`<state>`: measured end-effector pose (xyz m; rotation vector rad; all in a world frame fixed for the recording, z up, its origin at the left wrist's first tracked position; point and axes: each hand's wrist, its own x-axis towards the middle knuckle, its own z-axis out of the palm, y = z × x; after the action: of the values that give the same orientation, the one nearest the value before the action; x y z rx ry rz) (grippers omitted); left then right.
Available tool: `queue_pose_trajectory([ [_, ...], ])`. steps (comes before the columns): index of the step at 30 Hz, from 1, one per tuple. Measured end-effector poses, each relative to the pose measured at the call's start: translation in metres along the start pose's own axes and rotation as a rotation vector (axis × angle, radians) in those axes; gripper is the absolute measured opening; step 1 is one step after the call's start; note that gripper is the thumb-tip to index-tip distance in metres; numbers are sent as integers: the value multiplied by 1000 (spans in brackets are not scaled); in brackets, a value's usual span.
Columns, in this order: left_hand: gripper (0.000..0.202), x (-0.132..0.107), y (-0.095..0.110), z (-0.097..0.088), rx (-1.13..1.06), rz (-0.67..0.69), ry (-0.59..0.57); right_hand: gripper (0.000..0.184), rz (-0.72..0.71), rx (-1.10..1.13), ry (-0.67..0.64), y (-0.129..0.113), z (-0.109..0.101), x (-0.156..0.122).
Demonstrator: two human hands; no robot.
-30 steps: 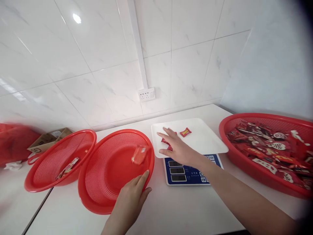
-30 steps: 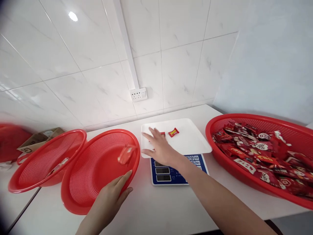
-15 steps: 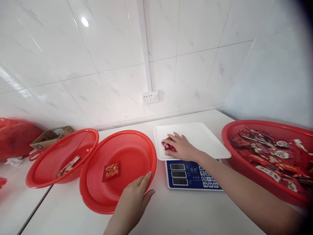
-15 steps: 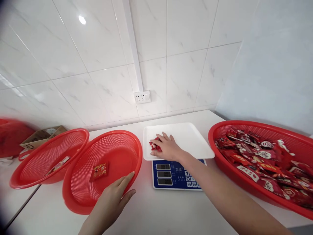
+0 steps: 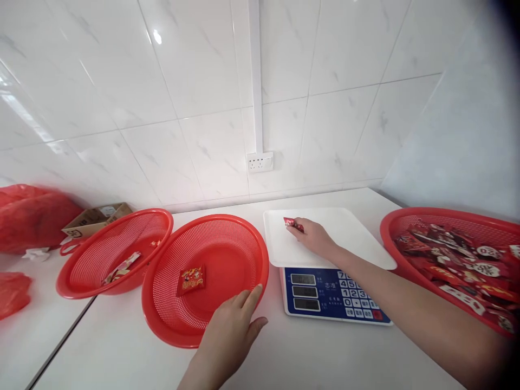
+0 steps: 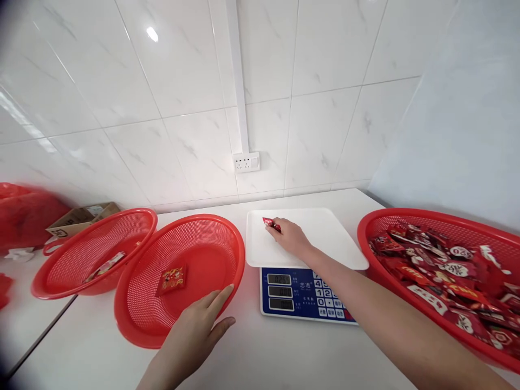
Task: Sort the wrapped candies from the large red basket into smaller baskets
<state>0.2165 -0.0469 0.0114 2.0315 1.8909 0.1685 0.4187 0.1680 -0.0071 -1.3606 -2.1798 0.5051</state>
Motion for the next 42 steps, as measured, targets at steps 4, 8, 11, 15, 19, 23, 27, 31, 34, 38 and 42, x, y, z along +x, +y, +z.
queue_pose_trajectory([
  [4,48,4,1,3,27,18,18,37,-19,286,7,-54,12,8],
  [8,46,10,3,6,76,33,52,47,-291,315,-138,-110,36,6],
  [11,45,12,2,5,109,23,72,62,-428,241,-284,-129,50,-4],
  [15,46,13,-7,5,156,-58,68,59,-503,197,-274,-118,41,-22],
  [19,47,25,-23,7,177,-115,101,56,-476,80,-158,-80,0,-41],
  [23,47,50,-38,7,211,-136,234,49,-317,-55,25,-19,-59,-66],
  [27,42,77,-47,-3,184,-147,303,45,-10,-234,163,57,-125,-101],
  [31,56,102,-42,-18,173,-212,334,63,362,-365,-30,117,-176,-143],
  [34,62,112,-24,-18,192,-187,543,75,392,-289,-252,139,-185,-169],
  [38,65,107,18,-4,-23,-55,700,76,386,-263,-242,147,-164,-179],
  [42,57,90,64,7,-247,63,669,69,463,-331,-158,147,-146,-174],
])
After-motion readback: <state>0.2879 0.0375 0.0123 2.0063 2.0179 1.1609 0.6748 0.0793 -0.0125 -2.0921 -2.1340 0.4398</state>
